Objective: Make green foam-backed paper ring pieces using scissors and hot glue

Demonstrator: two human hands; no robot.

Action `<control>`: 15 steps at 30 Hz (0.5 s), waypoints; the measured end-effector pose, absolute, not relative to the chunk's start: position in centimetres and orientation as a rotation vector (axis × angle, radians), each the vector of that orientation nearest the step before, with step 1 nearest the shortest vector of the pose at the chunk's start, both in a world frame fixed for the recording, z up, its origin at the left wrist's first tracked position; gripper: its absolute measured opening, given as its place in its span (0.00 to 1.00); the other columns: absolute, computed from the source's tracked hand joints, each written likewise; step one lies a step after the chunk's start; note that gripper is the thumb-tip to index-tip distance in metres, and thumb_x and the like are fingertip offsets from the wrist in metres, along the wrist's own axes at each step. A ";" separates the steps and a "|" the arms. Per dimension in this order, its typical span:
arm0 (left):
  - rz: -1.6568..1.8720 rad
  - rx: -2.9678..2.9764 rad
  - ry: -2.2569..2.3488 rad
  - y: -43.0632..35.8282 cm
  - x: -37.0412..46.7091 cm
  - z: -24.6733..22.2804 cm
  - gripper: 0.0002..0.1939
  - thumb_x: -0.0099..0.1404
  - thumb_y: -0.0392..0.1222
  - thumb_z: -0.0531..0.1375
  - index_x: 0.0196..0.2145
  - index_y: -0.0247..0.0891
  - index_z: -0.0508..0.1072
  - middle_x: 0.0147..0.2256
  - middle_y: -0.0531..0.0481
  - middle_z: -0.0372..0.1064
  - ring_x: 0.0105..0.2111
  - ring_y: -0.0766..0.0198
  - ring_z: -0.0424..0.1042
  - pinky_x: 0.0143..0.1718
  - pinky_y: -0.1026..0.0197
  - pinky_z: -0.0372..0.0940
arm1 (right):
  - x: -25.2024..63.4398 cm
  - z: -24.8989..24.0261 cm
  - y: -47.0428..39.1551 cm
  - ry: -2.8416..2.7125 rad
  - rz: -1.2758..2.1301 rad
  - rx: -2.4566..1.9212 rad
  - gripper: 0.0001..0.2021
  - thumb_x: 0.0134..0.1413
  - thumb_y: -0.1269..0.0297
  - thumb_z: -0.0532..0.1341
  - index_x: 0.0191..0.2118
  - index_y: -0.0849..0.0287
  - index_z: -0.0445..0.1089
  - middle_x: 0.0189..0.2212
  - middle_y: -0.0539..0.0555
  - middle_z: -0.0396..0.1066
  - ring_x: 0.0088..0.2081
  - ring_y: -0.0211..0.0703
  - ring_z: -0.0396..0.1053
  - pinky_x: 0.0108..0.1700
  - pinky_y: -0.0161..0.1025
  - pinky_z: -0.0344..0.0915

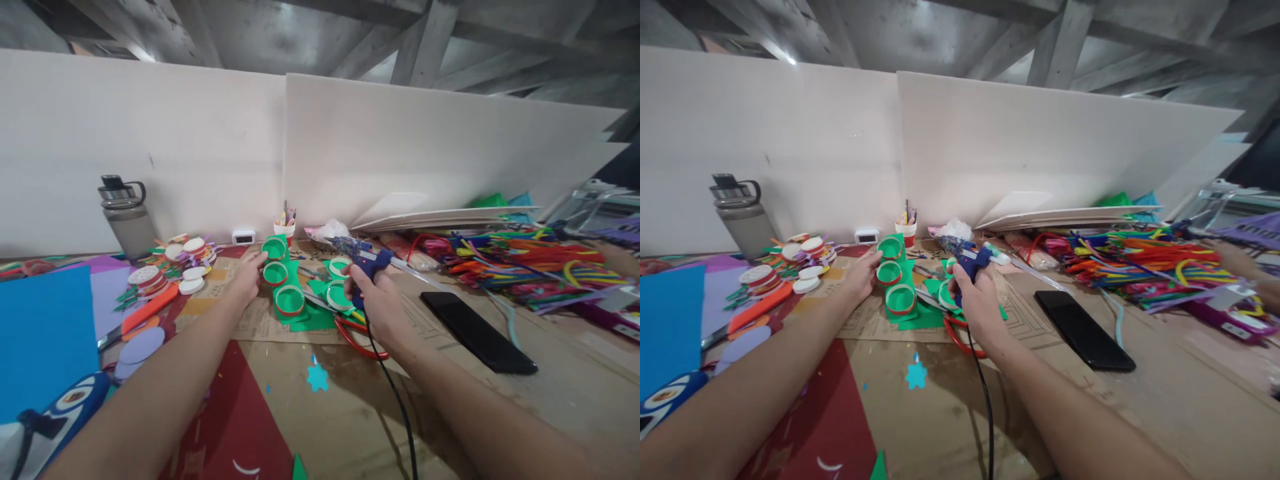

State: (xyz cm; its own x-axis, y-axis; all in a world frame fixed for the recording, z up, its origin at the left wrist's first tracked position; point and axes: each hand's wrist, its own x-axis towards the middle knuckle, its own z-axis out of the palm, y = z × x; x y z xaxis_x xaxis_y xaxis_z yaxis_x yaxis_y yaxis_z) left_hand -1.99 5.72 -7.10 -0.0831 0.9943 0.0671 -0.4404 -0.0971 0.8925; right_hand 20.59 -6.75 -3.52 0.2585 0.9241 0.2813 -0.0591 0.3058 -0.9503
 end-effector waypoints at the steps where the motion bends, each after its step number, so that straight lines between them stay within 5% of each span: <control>1: 1.506 0.886 0.858 5.7 -2.0 -7.2 0.09 0.53 0.39 0.66 0.32 0.36 0.72 0.31 0.48 0.75 0.28 0.63 0.74 0.30 0.61 0.69 | 20.5 -3.5 -6.9 -1.119 0.847 -1.040 0.11 0.54 0.53 0.61 0.31 0.55 0.69 0.20 0.47 0.65 0.22 0.40 0.61 0.26 0.38 0.58; 15: 1.520 0.837 0.864 5.9 -1.9 -7.7 0.10 0.54 0.40 0.66 0.33 0.36 0.73 0.32 0.47 0.77 0.29 0.61 0.75 0.31 0.59 0.71 | 20.0 -3.5 -7.6 -1.222 0.847 -1.077 0.11 0.53 0.52 0.62 0.31 0.54 0.69 0.21 0.49 0.66 0.24 0.43 0.62 0.29 0.42 0.59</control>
State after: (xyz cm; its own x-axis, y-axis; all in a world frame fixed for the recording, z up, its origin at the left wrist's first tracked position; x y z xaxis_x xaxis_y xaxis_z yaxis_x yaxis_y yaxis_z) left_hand -1.90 5.90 -7.75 -0.1058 0.9934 0.0445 -0.4703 -0.0894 0.8780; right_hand 20.05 -7.63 -3.46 0.1726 0.9379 0.3010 0.0476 0.2973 -0.9536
